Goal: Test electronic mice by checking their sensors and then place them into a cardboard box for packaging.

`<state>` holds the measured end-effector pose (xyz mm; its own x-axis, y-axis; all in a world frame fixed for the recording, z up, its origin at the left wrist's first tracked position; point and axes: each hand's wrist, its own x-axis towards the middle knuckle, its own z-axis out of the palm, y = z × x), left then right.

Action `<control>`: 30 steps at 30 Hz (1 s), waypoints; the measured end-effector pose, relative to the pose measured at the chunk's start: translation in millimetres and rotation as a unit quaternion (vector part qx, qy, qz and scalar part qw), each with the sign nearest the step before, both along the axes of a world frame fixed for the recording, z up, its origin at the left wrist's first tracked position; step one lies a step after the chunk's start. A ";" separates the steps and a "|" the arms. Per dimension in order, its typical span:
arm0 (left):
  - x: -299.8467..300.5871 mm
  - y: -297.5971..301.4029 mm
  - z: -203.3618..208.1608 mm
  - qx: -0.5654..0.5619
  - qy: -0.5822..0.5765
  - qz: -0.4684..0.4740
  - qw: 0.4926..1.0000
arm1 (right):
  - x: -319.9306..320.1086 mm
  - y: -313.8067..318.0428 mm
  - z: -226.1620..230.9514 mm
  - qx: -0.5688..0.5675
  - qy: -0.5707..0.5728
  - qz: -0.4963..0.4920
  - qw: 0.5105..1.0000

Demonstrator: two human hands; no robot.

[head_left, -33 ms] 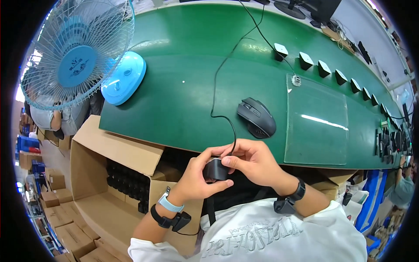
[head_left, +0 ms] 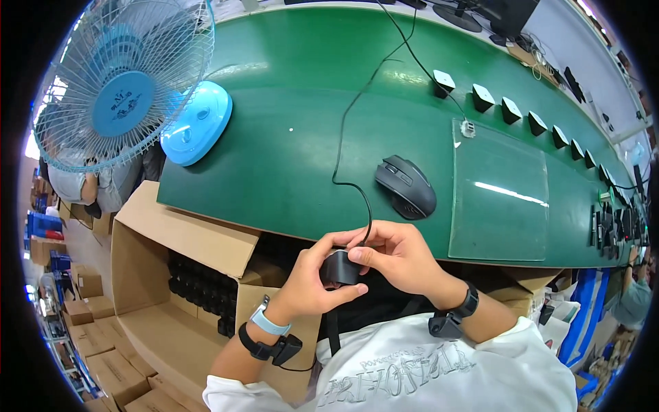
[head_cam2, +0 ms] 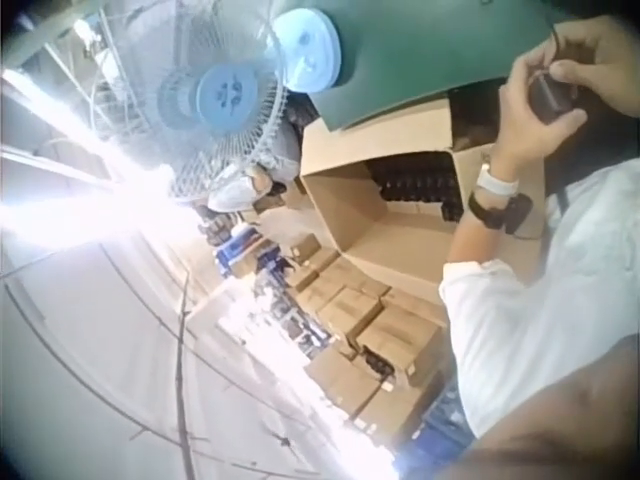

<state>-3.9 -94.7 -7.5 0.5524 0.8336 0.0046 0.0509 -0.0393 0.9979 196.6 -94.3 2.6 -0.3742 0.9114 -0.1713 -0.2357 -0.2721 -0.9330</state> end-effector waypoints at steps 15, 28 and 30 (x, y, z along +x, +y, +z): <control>-7.2 -2.9 -10.8 0.085 0.062 0.129 0.986 | -28.1 11.4 -18.6 0.028 -0.049 -0.022 0.998; -21.3 6.8 -15.9 -0.341 -0.348 0.060 0.871 | 48.9 50.4 0.1 0.364 -0.574 -0.158 0.717; -17.0 5.8 -14.2 -0.326 -0.343 0.066 0.879 | 47.6 46.8 -6.7 0.300 -0.572 -0.149 0.749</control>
